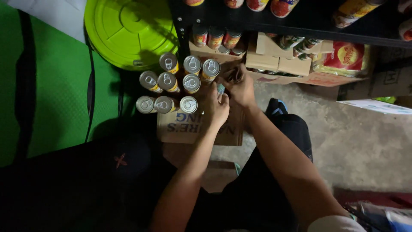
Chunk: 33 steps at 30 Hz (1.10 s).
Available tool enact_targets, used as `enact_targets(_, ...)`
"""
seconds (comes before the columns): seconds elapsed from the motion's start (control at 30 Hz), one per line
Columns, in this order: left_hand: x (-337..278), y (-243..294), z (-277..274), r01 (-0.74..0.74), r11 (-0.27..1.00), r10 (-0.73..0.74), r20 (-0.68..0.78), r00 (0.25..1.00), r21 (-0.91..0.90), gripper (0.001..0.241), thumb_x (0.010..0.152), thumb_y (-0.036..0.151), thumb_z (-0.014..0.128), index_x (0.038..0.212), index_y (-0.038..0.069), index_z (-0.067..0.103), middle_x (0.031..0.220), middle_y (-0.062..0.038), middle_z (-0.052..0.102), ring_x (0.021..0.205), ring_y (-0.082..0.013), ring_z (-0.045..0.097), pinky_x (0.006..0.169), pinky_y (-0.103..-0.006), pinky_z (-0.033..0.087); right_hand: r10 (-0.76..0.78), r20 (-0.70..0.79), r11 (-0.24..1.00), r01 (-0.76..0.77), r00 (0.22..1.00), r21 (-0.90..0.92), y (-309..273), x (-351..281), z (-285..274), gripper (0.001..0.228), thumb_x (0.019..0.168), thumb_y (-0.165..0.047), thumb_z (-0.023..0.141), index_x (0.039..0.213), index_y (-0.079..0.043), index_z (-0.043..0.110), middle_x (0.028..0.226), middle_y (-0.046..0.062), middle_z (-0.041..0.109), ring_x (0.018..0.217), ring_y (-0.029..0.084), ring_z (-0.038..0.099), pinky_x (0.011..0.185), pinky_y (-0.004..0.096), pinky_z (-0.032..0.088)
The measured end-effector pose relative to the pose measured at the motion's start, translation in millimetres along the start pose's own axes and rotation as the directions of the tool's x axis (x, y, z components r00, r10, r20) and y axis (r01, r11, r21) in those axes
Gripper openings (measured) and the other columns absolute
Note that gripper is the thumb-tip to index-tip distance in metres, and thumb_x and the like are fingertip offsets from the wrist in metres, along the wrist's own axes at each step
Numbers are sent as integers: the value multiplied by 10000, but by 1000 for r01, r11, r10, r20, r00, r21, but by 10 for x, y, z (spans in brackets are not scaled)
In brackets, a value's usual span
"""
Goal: Wiping dust off canned goods with a cloth and stocking them on a retail shelf.
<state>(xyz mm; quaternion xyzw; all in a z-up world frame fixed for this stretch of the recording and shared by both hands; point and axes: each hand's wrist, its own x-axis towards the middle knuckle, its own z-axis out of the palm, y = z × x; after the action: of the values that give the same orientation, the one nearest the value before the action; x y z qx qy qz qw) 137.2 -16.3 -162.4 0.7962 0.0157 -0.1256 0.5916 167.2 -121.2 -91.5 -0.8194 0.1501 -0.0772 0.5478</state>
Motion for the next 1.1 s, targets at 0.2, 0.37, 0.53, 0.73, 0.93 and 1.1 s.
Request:
enact_targets(0.2, -208, 208, -34, -120, 981, 113, -49, 992, -156, 603, 925, -9, 585, 1484, -144, 404, 1449, -441, 384, 1290, -587, 494, 1002, -444, 593, -66, -83, 997, 63, 994, -37, 68, -81, -366, 480, 767, -193, 948, 1073, -66, 601, 848, 187, 710, 791, 330, 709, 691, 432, 525)
enact_targets(0.37, -476, 539, -127, -270, 961, 270, 21, 963, 58, 586, 1034, 262, 552, 1545, 3, 427, 1522, -298, 459, 1414, -451, 463, 1088, -513, 508, 11, 49, 991, -17, 999, 131, 35, -342, -927, 435, 728, -114, 979, 1010, -47, 655, 785, 112, 675, 767, 162, 680, 710, 288, 545)
enact_targets(0.53, -951, 817, -249, -190, 982, 181, 238, 954, 15, 647, 934, 586, 645, 1379, 119, 598, 1229, -219, 695, 1154, -401, 681, 932, -498, 581, 100, 208, 967, -144, 973, 210, -733, -1066, -1366, 305, 760, -151, 956, 883, -4, 719, 772, 98, 717, 745, 142, 661, 676, 316, 568)
enact_targets(0.73, -1436, 956, -320, 184, 943, -33, 471, 881, -277, 711, 880, 650, 706, 1411, 190, 592, 1209, -96, 705, 1129, -228, 673, 962, -390, 541, 551, 249, 607, -587, 797, 536, -757, -1710, -1321, 966, 795, -566, 788, 1496, -7, 429, 1379, 234, 538, 1255, 382, 558, 1010, 618, 420)
enact_targets(0.93, -1576, 742, -334, 355, 805, -108, 472, 875, -475, 853, 889, 613, 735, 1487, 51, 501, 1432, -236, 556, 1318, -335, 543, 1101, -441, 438, 530, -19, 733, -447, 848, 512, -255, -1785, -1344, 834, 948, -443, 727, 1556, -13, 350, 1540, 280, 406, 1465, 435, 372, 1180, 641, 217)
enact_targets(1.1, -1606, 803, -360, 454, 584, -113, 487, 866, -673, 907, 921, 623, 675, 1514, -14, 420, 1402, -221, 487, 1247, -315, 493, 1065, -405, 413, -114, -338, 944, 208, 934, 255, -725, -2001, -854, 312, 1073, 12, 557, 1381, 61, 551, 1296, 270, 596, 1267, 304, 505, 1133, 442, 400)
